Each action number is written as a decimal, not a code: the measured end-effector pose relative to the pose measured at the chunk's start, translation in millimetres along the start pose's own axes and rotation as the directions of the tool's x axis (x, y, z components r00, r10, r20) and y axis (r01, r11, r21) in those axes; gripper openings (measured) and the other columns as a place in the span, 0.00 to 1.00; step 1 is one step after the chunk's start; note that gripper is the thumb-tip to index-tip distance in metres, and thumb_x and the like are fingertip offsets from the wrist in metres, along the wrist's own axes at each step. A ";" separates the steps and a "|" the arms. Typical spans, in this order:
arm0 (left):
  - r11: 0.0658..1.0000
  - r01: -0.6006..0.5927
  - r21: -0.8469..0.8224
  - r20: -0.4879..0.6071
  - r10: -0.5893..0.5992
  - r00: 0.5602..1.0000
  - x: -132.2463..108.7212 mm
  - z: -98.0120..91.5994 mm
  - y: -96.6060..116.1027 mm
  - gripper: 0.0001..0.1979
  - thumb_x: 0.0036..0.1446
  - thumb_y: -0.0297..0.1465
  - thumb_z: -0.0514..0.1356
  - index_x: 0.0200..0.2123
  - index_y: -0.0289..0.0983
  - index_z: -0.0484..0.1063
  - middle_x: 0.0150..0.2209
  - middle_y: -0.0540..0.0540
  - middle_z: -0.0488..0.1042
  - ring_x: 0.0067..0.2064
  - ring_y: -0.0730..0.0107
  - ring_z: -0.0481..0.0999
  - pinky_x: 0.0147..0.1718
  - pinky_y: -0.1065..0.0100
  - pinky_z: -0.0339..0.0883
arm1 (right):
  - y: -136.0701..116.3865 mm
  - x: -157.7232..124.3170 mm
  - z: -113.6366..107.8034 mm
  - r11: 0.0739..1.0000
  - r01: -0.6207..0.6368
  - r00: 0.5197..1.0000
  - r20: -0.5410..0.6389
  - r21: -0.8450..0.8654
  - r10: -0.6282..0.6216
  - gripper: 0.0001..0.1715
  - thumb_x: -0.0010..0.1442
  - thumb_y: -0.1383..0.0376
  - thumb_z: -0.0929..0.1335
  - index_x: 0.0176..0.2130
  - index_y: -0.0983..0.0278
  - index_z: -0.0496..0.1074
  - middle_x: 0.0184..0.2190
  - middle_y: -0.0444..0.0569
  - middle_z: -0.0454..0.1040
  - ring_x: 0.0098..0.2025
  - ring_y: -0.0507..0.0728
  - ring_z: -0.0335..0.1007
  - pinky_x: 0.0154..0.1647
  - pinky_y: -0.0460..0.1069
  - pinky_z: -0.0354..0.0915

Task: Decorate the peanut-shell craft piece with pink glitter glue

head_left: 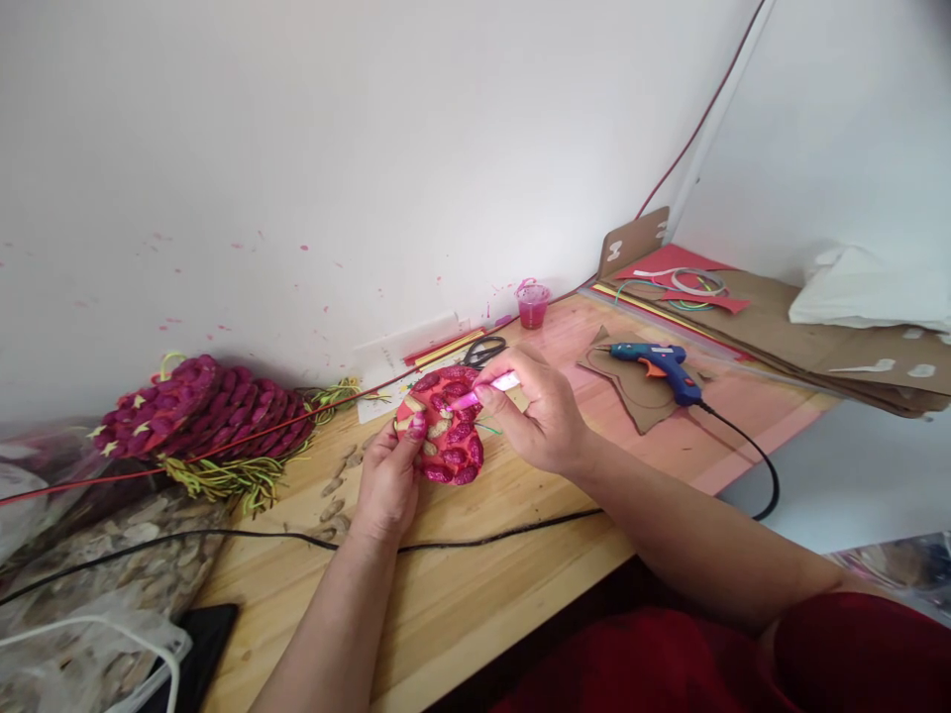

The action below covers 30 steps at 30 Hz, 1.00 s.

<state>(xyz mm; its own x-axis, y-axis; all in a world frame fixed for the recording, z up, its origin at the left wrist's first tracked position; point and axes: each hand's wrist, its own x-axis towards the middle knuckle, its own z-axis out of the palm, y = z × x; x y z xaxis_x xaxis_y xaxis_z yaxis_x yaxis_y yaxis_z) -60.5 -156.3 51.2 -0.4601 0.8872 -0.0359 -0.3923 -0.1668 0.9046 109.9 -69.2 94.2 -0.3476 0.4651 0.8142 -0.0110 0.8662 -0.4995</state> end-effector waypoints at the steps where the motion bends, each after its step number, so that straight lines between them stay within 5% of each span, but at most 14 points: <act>1: 1.000 -0.003 0.002 0.003 0.003 1.000 -0.1 0.0 0.0 0.23 0.39 0.41 0.79 0.36 0.36 0.79 0.28 0.46 0.82 0.34 0.60 0.83 0.35 0.64 0.77 | 0.1 0.0 0.1 1.000 -0.002 1.000 -0.011 0.004 0.002 0.04 0.68 0.66 0.67 0.38 0.61 0.72 0.34 0.48 0.77 0.40 0.57 0.72 0.44 0.54 0.67; 16: 1.000 0.005 -0.008 -0.005 -0.005 1.000 0.2 -1.1 -0.8 0.24 0.38 0.41 0.79 0.36 0.36 0.79 0.30 0.45 0.82 0.35 0.58 0.84 0.36 0.62 0.78 | -0.7 1.0 -1.3 1.000 0.008 1.000 0.023 0.005 -0.008 0.05 0.68 0.65 0.67 0.38 0.61 0.72 0.33 0.48 0.77 0.39 0.57 0.70 0.44 0.53 0.67; 30: 1.000 -0.021 -0.002 0.019 0.021 1.000 -1.1 -0.6 2.1 0.23 0.39 0.40 0.79 0.36 0.36 0.78 0.26 0.49 0.79 0.26 0.66 0.79 0.29 0.67 0.74 | 0.4 -0.1 -0.3 1.000 -0.011 0.999 -0.035 0.015 0.011 0.04 0.69 0.65 0.66 0.40 0.61 0.72 0.35 0.48 0.77 0.41 0.57 0.72 0.43 0.53 0.67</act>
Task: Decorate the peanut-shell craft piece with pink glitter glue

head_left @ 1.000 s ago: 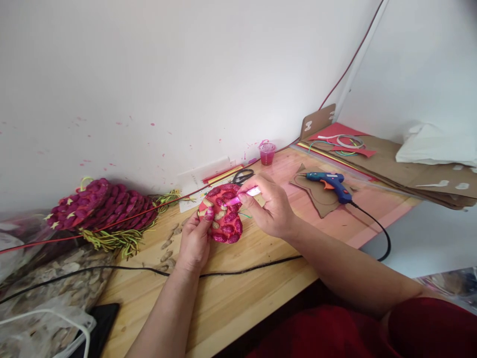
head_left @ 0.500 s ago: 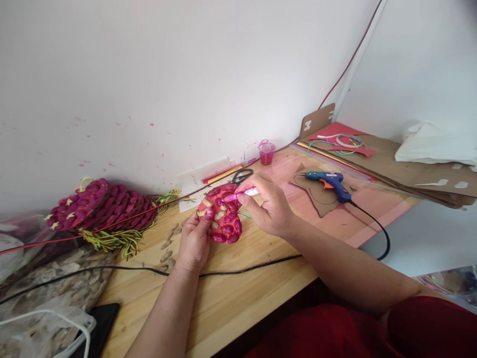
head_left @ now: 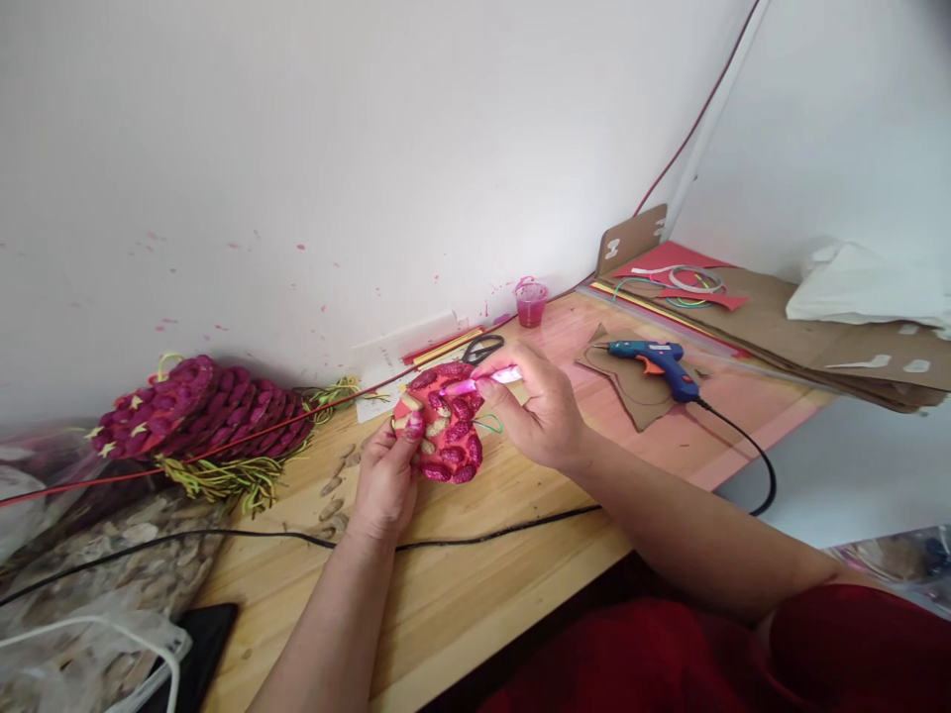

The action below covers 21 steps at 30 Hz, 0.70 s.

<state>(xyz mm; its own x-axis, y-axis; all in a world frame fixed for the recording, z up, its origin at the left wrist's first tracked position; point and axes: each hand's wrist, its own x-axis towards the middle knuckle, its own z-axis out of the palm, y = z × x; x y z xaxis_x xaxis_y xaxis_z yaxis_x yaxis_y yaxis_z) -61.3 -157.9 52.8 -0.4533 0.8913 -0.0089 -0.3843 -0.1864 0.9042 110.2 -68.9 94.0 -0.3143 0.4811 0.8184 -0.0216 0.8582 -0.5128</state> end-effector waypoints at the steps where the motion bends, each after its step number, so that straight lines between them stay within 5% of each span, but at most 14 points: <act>1: 1.000 -0.002 -0.004 -0.001 0.002 1.000 -0.3 0.5 0.3 0.23 0.39 0.40 0.79 0.34 0.36 0.77 0.25 0.49 0.78 0.24 0.68 0.77 0.28 0.67 0.74 | 0.0 -0.1 -0.2 1.000 -0.002 1.000 -0.003 0.004 0.002 0.04 0.69 0.65 0.66 0.40 0.61 0.72 0.35 0.48 0.77 0.41 0.57 0.72 0.43 0.54 0.67; 5: 1.000 0.006 -0.024 -0.005 -0.006 1.000 -0.6 1.2 0.5 0.22 0.37 0.40 0.80 0.31 0.36 0.76 0.22 0.52 0.75 0.18 0.75 0.70 0.25 0.70 0.71 | -0.3 -0.3 -0.4 1.000 0.016 1.000 0.013 -0.011 -0.016 0.04 0.68 0.65 0.67 0.38 0.61 0.72 0.34 0.48 0.77 0.40 0.58 0.71 0.44 0.55 0.67; 21: 1.000 0.001 0.007 -0.018 -0.001 1.000 0.5 -0.6 -2.2 0.23 0.38 0.41 0.79 0.33 0.36 0.77 0.23 0.50 0.77 0.22 0.70 0.76 0.26 0.69 0.73 | 1.9 -1.2 0.2 0.998 -0.009 1.000 -0.004 -0.065 0.008 0.04 0.68 0.64 0.67 0.38 0.60 0.71 0.34 0.48 0.77 0.41 0.59 0.71 0.46 0.57 0.65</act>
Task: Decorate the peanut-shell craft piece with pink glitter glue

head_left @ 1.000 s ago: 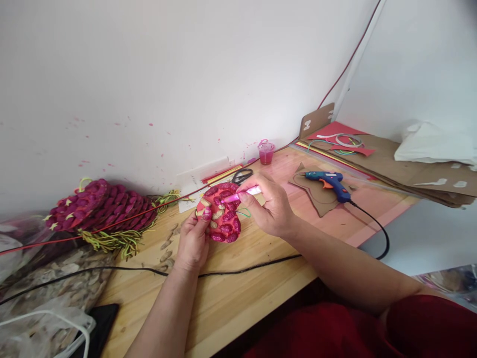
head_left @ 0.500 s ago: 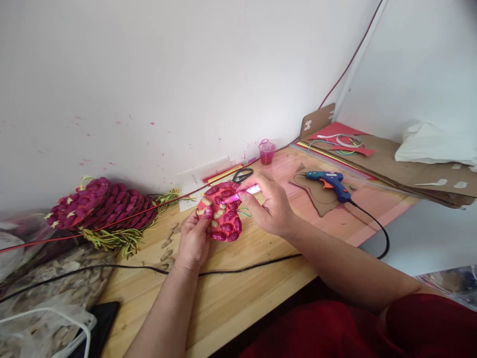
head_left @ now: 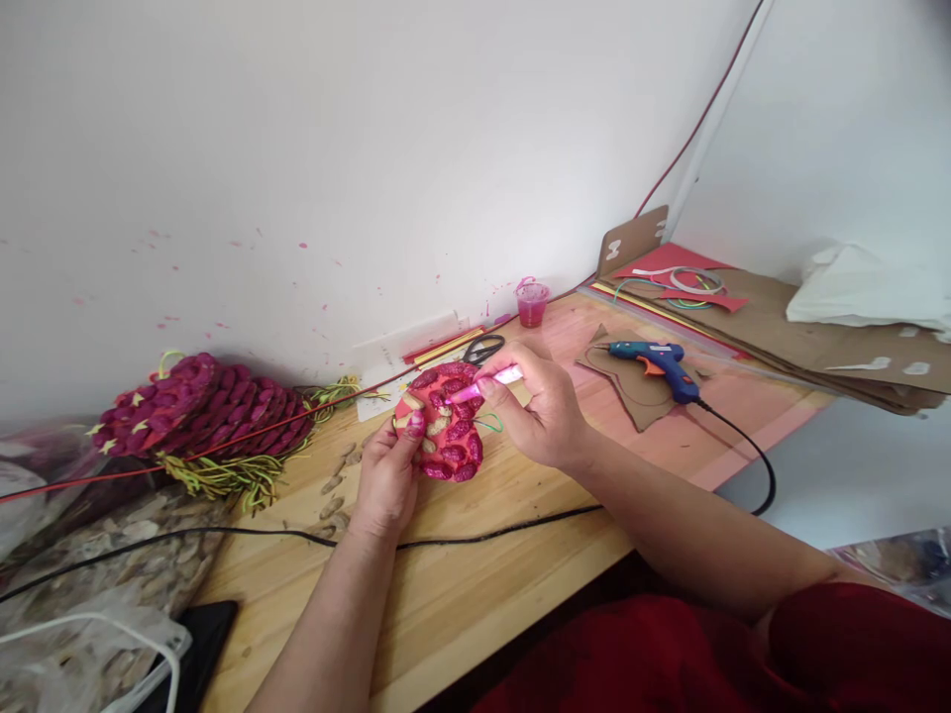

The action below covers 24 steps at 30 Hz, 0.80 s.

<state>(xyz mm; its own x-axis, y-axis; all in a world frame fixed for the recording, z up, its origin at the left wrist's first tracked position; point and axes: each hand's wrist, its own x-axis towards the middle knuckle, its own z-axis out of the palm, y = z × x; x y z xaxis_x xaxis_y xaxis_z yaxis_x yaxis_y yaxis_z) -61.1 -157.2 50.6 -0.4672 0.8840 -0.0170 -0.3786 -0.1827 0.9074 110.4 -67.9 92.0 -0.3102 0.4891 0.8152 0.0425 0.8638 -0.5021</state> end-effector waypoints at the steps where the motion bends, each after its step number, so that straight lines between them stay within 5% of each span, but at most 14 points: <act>1: 1.000 -0.001 0.002 0.003 0.001 1.000 -0.1 0.4 0.3 0.23 0.38 0.41 0.79 0.33 0.36 0.77 0.23 0.51 0.76 0.22 0.70 0.75 0.26 0.69 0.72 | 0.2 0.2 0.2 1.000 0.002 1.000 0.009 -0.005 -0.002 0.05 0.68 0.63 0.67 0.38 0.60 0.71 0.34 0.48 0.77 0.41 0.59 0.71 0.46 0.57 0.65; 13: 1.000 0.015 -0.015 0.008 -0.015 1.000 -2.0 2.9 3.9 0.24 0.35 0.42 0.80 0.33 0.36 0.78 0.23 0.52 0.76 0.19 0.75 0.70 0.23 0.72 0.69 | -1.6 -0.8 -0.2 1.000 -0.003 1.000 -0.014 0.013 0.003 0.04 0.68 0.64 0.67 0.38 0.60 0.72 0.35 0.48 0.77 0.41 0.59 0.72 0.45 0.56 0.66; 19: 0.999 0.020 -0.037 0.041 -0.019 0.999 -3.3 6.5 5.7 0.22 0.35 0.41 0.80 0.28 0.36 0.77 0.15 0.58 0.64 0.15 0.82 0.57 0.16 0.77 0.54 | -1.1 -0.2 -0.3 1.000 -0.007 1.000 -0.014 0.017 0.007 0.04 0.68 0.64 0.66 0.39 0.60 0.72 0.35 0.48 0.78 0.42 0.59 0.72 0.46 0.56 0.67; 24: 0.999 0.019 -0.042 0.013 -0.019 1.000 -1.9 4.5 3.6 0.23 0.35 0.40 0.80 0.31 0.36 0.79 0.19 0.54 0.72 0.17 0.79 0.62 0.18 0.74 0.59 | -1.7 -0.6 -1.3 1.000 -0.002 0.999 -0.049 0.030 0.003 0.04 0.68 0.64 0.67 0.39 0.60 0.71 0.36 0.49 0.77 0.41 0.59 0.72 0.46 0.56 0.67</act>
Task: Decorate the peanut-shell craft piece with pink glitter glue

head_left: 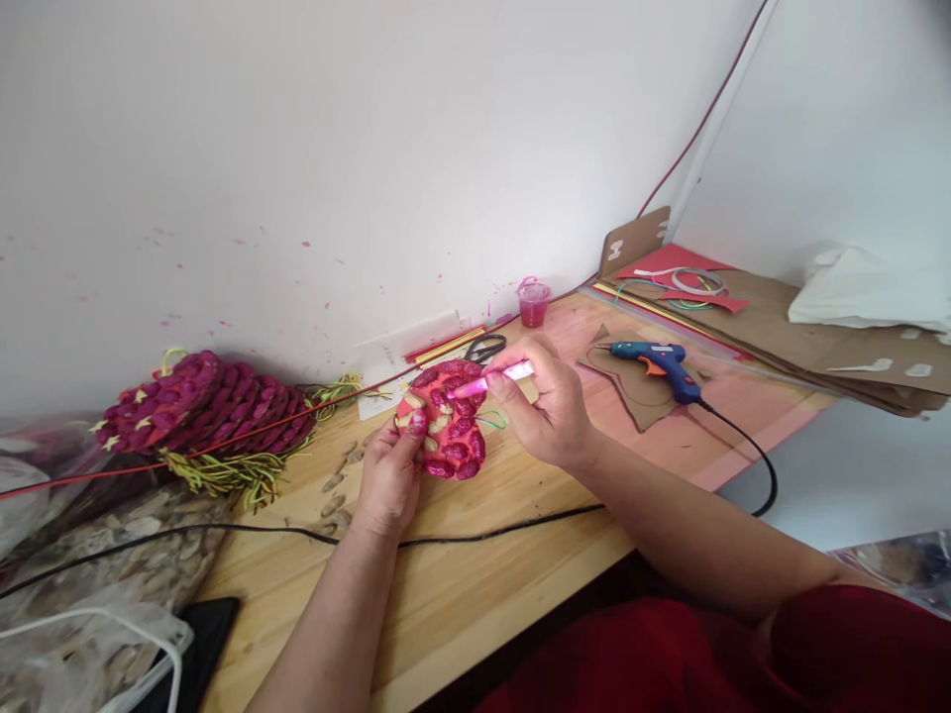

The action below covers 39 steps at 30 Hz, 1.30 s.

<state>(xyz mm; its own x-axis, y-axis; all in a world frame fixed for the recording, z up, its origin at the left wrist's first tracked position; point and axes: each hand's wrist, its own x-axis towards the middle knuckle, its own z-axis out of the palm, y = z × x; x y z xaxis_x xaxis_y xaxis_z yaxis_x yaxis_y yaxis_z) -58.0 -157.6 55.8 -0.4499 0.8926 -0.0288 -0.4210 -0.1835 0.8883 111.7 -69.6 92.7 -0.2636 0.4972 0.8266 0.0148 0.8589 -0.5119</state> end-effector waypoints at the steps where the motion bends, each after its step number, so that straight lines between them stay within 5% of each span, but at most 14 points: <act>1: 1.000 -0.002 0.001 0.003 0.002 1.000 0.3 -0.8 -0.3 0.23 0.36 0.41 0.80 0.32 0.36 0.79 0.19 0.54 0.71 0.17 0.78 0.63 0.19 0.74 0.60 | 0.0 0.1 0.1 1.000 0.001 1.000 0.009 -0.005 -0.001 0.04 0.68 0.64 0.67 0.39 0.61 0.72 0.35 0.49 0.77 0.41 0.59 0.72 0.46 0.56 0.67; 5: 1.000 -0.004 0.016 0.044 0.003 0.999 0.2 -2.7 -1.3 0.21 0.39 0.41 0.79 0.33 0.36 0.79 0.17 0.55 0.68 0.18 0.75 0.65 0.20 0.72 0.62 | -0.1 0.9 0.9 1.000 0.007 0.999 0.036 -0.028 -0.006 0.04 0.68 0.64 0.67 0.38 0.60 0.72 0.34 0.48 0.77 0.42 0.59 0.72 0.46 0.56 0.66; 9: 1.000 0.006 0.020 0.024 -0.006 1.000 0.1 -2.5 -1.5 0.22 0.38 0.40 0.79 0.33 0.36 0.78 0.22 0.51 0.75 0.21 0.72 0.70 0.24 0.70 0.68 | -0.6 1.2 0.8 1.000 0.008 1.000 -0.002 -0.015 -0.008 0.04 0.68 0.64 0.67 0.39 0.61 0.72 0.35 0.49 0.77 0.42 0.58 0.72 0.46 0.56 0.66; 15: 1.000 -0.001 0.005 0.040 0.001 0.999 -0.9 -0.4 0.1 0.22 0.37 0.40 0.80 0.30 0.36 0.77 0.16 0.57 0.67 0.15 0.80 0.61 0.17 0.75 0.59 | -0.8 1.1 0.5 1.000 0.011 1.000 0.023 -0.028 -0.011 0.04 0.68 0.65 0.67 0.38 0.61 0.72 0.34 0.48 0.77 0.41 0.58 0.71 0.46 0.56 0.66; 22: 0.997 0.008 0.077 0.006 -0.009 1.000 -0.6 -2.0 -2.6 0.26 0.38 0.43 0.79 0.37 0.36 0.77 0.26 0.49 0.79 0.29 0.63 0.80 0.29 0.67 0.74 | -1.2 0.9 2.2 0.995 0.046 0.998 0.047 -0.084 -0.042 0.05 0.67 0.64 0.67 0.37 0.61 0.73 0.33 0.48 0.78 0.41 0.59 0.71 0.46 0.57 0.64; 31: 0.995 0.001 0.104 -0.007 -0.001 1.000 -1.3 -4.0 -2.3 0.29 0.44 0.45 0.76 0.44 0.36 0.76 0.32 0.44 0.83 0.35 0.58 0.84 0.33 0.63 0.76 | -1.1 -0.5 3.2 0.995 0.065 0.994 0.098 -0.081 -0.057 0.06 0.67 0.65 0.67 0.36 0.60 0.72 0.32 0.48 0.77 0.40 0.60 0.71 0.45 0.58 0.63; 39: 0.992 0.028 0.120 -0.075 -0.019 0.997 -0.5 -2.1 0.2 0.29 0.38 0.46 0.78 0.40 0.36 0.76 0.27 0.47 0.81 0.32 0.58 0.83 0.30 0.64 0.76 | -0.7 -0.1 3.5 0.997 0.060 0.990 0.127 -0.043 -0.054 0.04 0.67 0.65 0.67 0.37 0.60 0.72 0.32 0.48 0.77 0.40 0.59 0.71 0.45 0.57 0.64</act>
<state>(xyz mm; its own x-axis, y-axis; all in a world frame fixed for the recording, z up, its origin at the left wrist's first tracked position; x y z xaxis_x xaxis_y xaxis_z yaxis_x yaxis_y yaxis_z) -59.6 -159.0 55.0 -0.4997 0.8625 -0.0796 -0.3355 -0.1079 0.9359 108.3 -70.6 92.2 -0.3844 0.4307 0.8166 0.0408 0.8916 -0.4510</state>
